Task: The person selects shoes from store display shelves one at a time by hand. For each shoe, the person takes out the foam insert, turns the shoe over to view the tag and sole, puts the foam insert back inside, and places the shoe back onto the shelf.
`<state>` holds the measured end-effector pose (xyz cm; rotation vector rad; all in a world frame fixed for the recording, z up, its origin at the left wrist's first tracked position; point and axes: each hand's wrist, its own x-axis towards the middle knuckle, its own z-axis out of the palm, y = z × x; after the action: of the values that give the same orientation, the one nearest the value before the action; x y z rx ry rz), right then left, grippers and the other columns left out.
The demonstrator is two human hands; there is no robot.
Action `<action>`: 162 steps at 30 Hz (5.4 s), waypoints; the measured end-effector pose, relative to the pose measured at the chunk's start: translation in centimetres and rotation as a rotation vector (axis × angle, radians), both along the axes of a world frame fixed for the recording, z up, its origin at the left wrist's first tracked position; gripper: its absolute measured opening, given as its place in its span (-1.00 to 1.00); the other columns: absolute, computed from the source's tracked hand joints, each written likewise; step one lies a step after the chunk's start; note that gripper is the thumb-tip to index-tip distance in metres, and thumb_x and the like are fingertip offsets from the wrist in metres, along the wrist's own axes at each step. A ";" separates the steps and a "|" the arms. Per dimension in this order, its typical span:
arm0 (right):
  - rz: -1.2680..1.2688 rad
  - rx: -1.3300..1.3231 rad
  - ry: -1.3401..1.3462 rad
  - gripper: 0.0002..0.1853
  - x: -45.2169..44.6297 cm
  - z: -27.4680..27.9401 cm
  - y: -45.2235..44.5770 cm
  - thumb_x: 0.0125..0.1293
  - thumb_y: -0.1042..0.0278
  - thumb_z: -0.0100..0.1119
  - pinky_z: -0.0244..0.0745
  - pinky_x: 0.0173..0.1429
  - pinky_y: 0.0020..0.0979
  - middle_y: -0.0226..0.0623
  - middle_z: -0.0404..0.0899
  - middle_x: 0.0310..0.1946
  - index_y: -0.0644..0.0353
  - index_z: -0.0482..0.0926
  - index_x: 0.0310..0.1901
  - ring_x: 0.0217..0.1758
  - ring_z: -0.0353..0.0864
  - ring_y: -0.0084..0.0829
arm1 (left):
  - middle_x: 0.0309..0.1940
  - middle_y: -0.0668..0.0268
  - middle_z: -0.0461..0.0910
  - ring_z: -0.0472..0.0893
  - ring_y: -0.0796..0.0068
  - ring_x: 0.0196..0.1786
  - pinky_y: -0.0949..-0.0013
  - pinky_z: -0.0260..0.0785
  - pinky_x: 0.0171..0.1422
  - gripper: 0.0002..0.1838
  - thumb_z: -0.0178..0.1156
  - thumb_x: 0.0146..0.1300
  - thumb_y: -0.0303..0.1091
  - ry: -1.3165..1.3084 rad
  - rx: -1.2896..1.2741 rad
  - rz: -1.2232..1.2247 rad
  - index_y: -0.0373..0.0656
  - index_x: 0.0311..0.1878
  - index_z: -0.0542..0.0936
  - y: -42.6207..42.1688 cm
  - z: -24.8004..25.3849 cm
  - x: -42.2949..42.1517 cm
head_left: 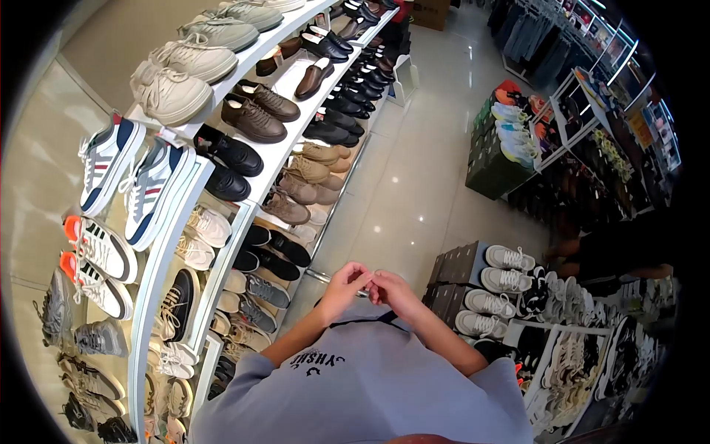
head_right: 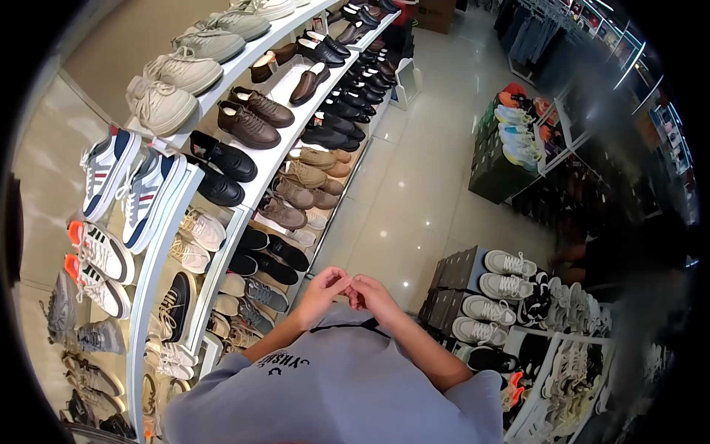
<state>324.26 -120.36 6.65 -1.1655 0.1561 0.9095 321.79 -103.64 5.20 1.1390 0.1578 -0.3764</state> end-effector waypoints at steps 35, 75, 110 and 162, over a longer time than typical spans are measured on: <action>-0.231 0.085 -0.019 -0.70 83.8 -1.3 -15.7 0.48 0.26 -0.17 0.35 -0.27 -0.43 -0.39 0.36 -0.68 0.27 0.50 -0.29 -0.52 0.39 -0.46 | -0.38 0.36 0.61 0.56 0.63 -0.25 0.51 0.42 -0.08 -0.80 0.25 0.31 -0.36 -0.060 0.124 -0.180 -0.33 -0.16 0.60 -15.5 0.0 88.0; -0.256 -0.355 -1.663 -0.51 185.2 25.0 -5.3 0.16 0.31 0.23 0.44 0.13 -0.25 -0.08 0.48 -0.04 0.35 0.38 0.09 0.02 0.53 -0.20 | 0.23 0.06 0.37 0.26 -0.03 0.37 0.08 0.10 0.48 -0.31 0.43 0.01 -0.19 -0.776 2.127 0.654 -0.29 0.19 0.42 -8.3 26.1 172.0; 0.286 0.258 -0.950 -0.46 186.7 23.7 -22.6 0.13 0.33 0.18 0.57 -0.12 -0.45 -0.16 0.57 -0.07 0.40 0.37 0.14 -0.17 0.63 -0.44 | 0.36 0.06 0.28 0.25 0.11 0.42 0.21 0.05 0.52 -0.21 0.37 0.05 -0.18 -0.491 2.423 0.871 -0.27 0.33 0.32 -13.1 25.0 173.6; 1.521 0.783 -0.752 -0.79 123.8 9.3 -1.2 0.37 0.46 0.15 0.47 -0.01 -0.52 -0.31 0.60 -0.23 0.34 0.52 -0.01 -0.15 0.57 -0.58 | 0.29 0.11 0.34 0.39 0.32 0.31 0.29 0.23 0.39 -0.06 0.28 0.18 -0.42 -0.261 0.111 2.374 -0.17 0.53 -0.07 -28.5 9.2 114.3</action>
<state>448.11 -121.52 16.00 -0.6360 -1.7539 1.4895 436.06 -132.12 14.39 0.4484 1.1023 1.8612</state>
